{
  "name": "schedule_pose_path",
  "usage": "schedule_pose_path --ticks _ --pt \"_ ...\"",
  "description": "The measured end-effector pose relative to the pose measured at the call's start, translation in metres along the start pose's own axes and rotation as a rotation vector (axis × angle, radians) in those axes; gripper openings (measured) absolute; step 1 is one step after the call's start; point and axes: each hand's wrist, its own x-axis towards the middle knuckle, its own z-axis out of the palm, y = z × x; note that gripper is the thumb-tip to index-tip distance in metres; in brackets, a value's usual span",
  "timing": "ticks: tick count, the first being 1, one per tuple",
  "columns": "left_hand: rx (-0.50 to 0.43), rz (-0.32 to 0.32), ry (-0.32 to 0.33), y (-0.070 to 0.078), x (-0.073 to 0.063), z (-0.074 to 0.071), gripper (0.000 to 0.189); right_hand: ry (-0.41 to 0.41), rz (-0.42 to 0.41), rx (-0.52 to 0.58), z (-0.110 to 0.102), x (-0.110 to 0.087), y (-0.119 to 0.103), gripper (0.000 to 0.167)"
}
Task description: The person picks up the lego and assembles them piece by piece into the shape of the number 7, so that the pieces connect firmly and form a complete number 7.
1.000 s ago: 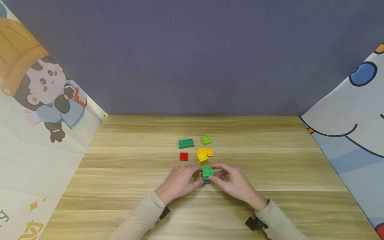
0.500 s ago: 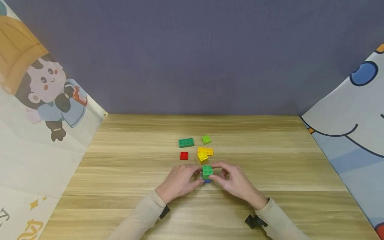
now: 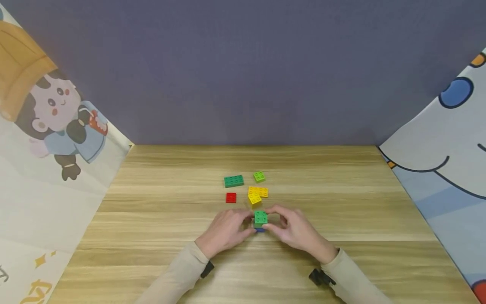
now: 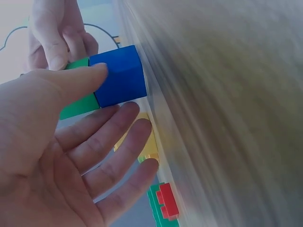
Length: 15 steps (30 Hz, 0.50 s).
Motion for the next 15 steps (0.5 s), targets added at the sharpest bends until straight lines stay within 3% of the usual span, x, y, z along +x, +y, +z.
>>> schedule_pose_path --ticks 8,15 --pt "0.014 -0.003 0.002 0.004 -0.001 -0.003 0.046 -0.022 -0.026 -0.037 -0.003 0.004 -0.003 0.032" --pt "-0.086 0.019 0.065 0.012 -0.001 -0.012 0.044 -0.032 -0.004 -0.029 -0.004 0.003 -0.002 0.033"
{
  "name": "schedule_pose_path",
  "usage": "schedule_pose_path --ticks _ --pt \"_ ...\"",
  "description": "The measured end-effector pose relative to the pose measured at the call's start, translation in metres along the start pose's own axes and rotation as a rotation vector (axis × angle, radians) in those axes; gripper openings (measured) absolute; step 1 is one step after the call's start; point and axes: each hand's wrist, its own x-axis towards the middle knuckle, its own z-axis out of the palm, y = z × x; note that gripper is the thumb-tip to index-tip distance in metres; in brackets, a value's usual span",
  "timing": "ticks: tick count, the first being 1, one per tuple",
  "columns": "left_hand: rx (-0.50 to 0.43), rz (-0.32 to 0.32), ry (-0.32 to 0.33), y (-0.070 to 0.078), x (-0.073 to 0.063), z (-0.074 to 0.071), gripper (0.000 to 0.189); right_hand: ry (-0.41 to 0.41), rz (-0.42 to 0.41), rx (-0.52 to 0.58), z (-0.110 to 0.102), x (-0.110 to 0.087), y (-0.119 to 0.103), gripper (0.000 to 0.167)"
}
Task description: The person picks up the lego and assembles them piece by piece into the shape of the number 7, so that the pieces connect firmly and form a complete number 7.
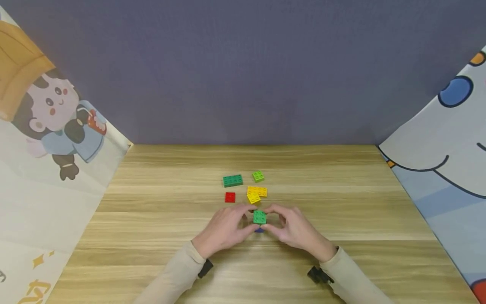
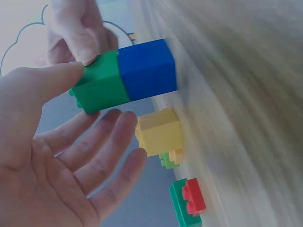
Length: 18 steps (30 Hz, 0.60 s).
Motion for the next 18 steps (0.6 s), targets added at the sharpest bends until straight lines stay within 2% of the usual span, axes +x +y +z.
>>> schedule_pose_path --ticks 18 --pt "0.012 -0.012 0.081 0.011 -0.003 0.001 0.040 -0.035 0.057 0.033 -0.002 -0.004 -0.004 0.035"
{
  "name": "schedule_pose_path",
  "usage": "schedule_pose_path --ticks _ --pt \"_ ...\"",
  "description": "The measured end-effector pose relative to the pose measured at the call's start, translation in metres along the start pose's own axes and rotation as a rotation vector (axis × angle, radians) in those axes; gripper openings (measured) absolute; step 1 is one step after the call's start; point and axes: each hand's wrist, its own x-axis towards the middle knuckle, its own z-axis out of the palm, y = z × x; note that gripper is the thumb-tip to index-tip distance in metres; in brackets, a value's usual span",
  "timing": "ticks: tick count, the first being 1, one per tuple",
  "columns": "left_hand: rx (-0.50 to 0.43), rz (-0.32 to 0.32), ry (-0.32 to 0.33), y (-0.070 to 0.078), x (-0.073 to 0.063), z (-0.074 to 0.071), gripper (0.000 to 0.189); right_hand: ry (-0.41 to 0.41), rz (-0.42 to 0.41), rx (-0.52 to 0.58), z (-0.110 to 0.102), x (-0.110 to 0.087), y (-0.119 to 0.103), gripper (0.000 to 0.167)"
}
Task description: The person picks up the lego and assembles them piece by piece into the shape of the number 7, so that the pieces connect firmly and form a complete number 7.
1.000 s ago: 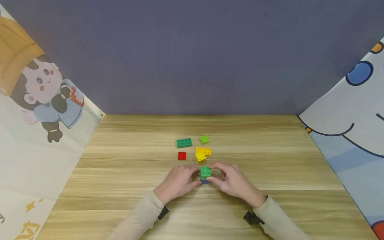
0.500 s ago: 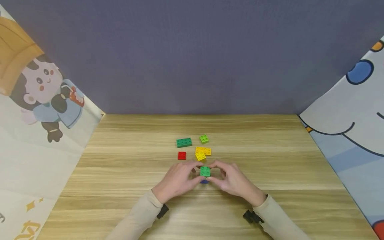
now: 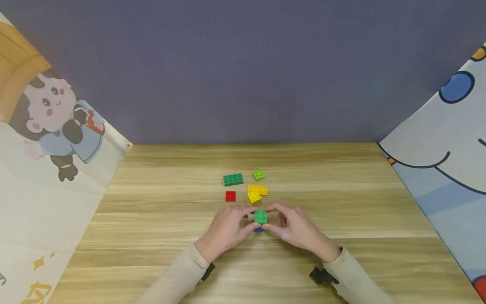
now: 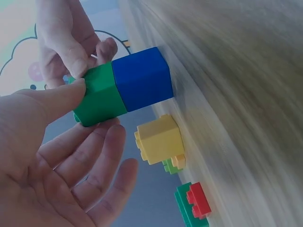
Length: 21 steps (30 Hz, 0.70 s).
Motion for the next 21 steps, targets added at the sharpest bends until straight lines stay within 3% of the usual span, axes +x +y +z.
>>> schedule_pose_path --ticks 10,21 --pt "-0.023 0.004 0.000 -0.003 0.001 -0.002 0.040 0.094 -0.010 0.128 0.004 0.004 -0.007 0.035" --pt "-0.015 0.030 -0.013 -0.011 0.002 0.002 0.042 0.111 0.056 0.217 0.015 0.006 0.000 0.031"
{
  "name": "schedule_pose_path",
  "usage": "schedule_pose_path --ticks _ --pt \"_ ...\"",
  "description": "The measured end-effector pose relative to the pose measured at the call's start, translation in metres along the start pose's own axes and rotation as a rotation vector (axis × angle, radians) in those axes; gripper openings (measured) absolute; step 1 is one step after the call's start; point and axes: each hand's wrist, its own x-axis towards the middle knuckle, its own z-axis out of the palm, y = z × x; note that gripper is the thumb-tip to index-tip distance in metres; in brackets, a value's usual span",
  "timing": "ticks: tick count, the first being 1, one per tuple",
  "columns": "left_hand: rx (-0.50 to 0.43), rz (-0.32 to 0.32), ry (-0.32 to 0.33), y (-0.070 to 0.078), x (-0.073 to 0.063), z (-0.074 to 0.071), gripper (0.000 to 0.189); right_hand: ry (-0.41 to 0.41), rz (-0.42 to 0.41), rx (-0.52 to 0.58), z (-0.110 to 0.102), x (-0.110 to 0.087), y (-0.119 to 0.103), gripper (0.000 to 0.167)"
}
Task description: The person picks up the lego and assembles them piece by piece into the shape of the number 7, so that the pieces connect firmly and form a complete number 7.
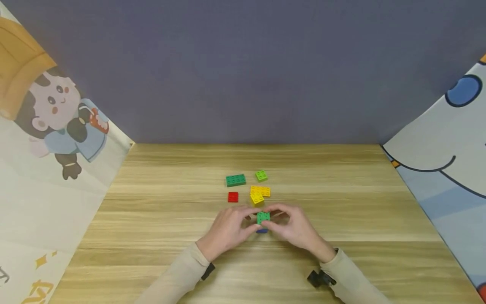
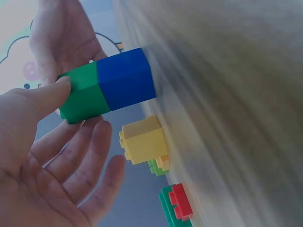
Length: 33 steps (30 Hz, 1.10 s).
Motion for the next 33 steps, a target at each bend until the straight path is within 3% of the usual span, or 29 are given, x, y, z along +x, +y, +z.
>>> schedule_pose_path --ticks 6,13,17,25,28,33 --pt "0.019 -0.003 -0.043 0.000 0.002 -0.005 0.044 -0.010 0.001 0.025 0.002 -0.001 0.002 0.030" --pt "-0.038 -0.056 -0.102 -0.002 0.006 -0.015 0.052 -0.040 0.065 0.014 0.000 0.001 -0.002 0.029" --pt "-0.032 -0.078 -0.051 -0.008 0.011 -0.012 0.051 -0.057 0.110 0.017 -0.002 0.001 -0.004 0.029" --pt "0.070 -0.128 0.132 -0.010 0.029 -0.003 0.048 -0.061 0.155 0.049 -0.003 0.000 -0.005 0.030" --pt "0.066 -0.171 0.143 -0.011 0.036 -0.001 0.048 -0.058 0.154 0.054 -0.003 0.000 -0.005 0.029" --pt "0.050 -0.201 0.105 -0.013 0.042 0.003 0.046 -0.060 0.168 0.066 -0.003 0.001 -0.004 0.030"
